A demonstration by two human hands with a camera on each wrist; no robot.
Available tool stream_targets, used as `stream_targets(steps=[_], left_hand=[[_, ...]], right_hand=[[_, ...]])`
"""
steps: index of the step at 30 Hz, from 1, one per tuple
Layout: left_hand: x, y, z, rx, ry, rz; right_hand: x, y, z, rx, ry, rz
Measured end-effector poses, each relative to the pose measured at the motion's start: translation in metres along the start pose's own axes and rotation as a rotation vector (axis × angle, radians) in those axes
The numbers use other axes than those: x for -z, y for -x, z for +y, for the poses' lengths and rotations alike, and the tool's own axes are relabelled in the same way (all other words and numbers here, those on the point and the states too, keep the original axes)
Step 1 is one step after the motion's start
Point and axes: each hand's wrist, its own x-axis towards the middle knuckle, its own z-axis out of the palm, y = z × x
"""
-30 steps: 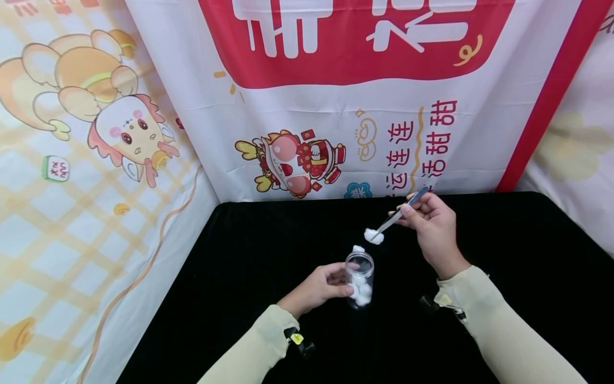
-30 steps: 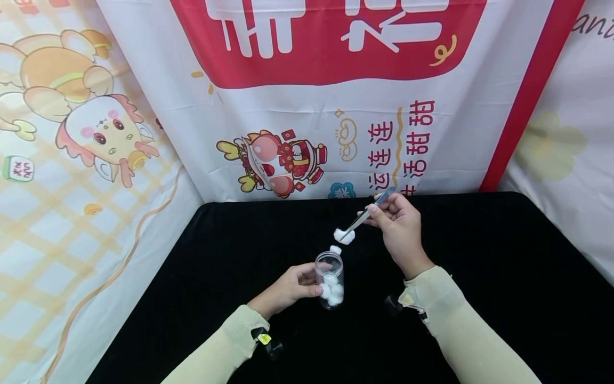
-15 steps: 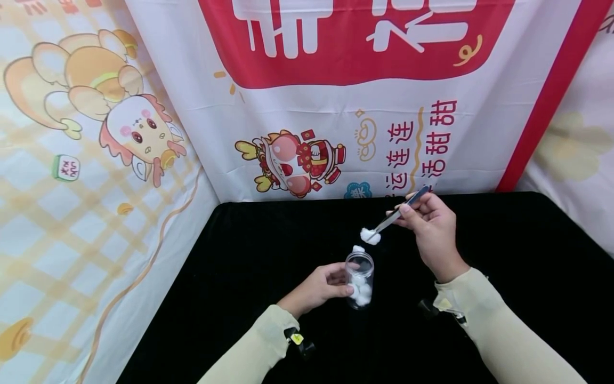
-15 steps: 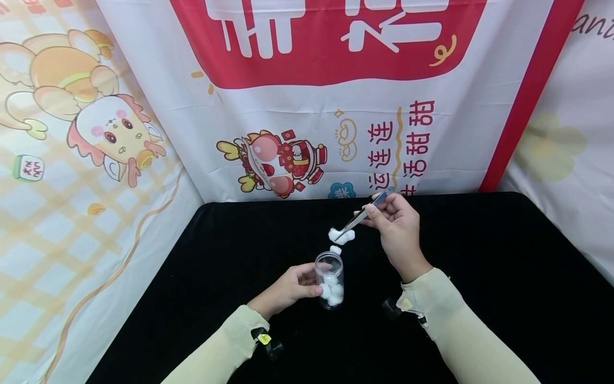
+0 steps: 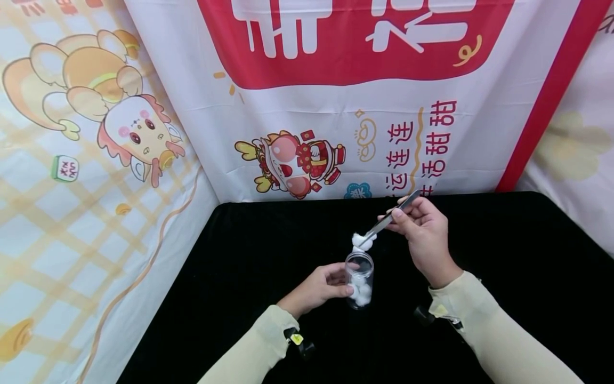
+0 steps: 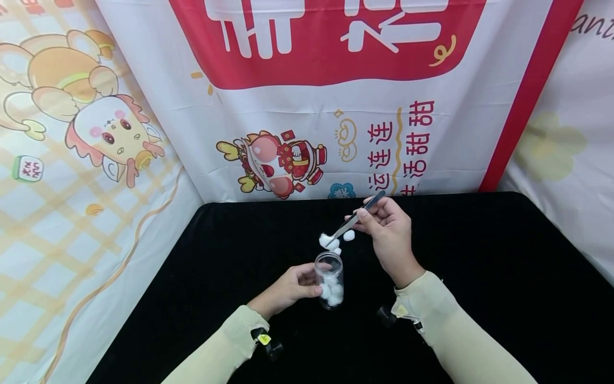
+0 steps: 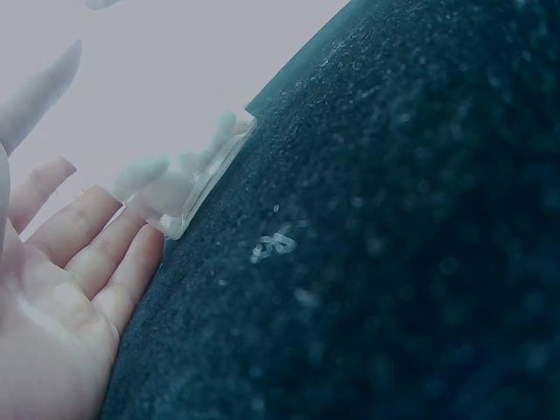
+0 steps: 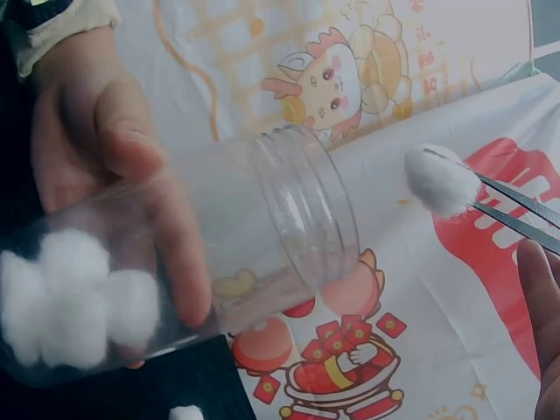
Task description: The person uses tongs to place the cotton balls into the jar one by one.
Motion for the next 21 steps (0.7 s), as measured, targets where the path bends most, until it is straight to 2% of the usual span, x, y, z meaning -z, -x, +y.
stream_targets(steps=[21], left_hand=[[-0.0041,0.0031,0.0023,-0.014,-0.024,0.023]], right_hand=[[-0.0091,0.0092,0.0017,-0.071,0.090,-0.024]])
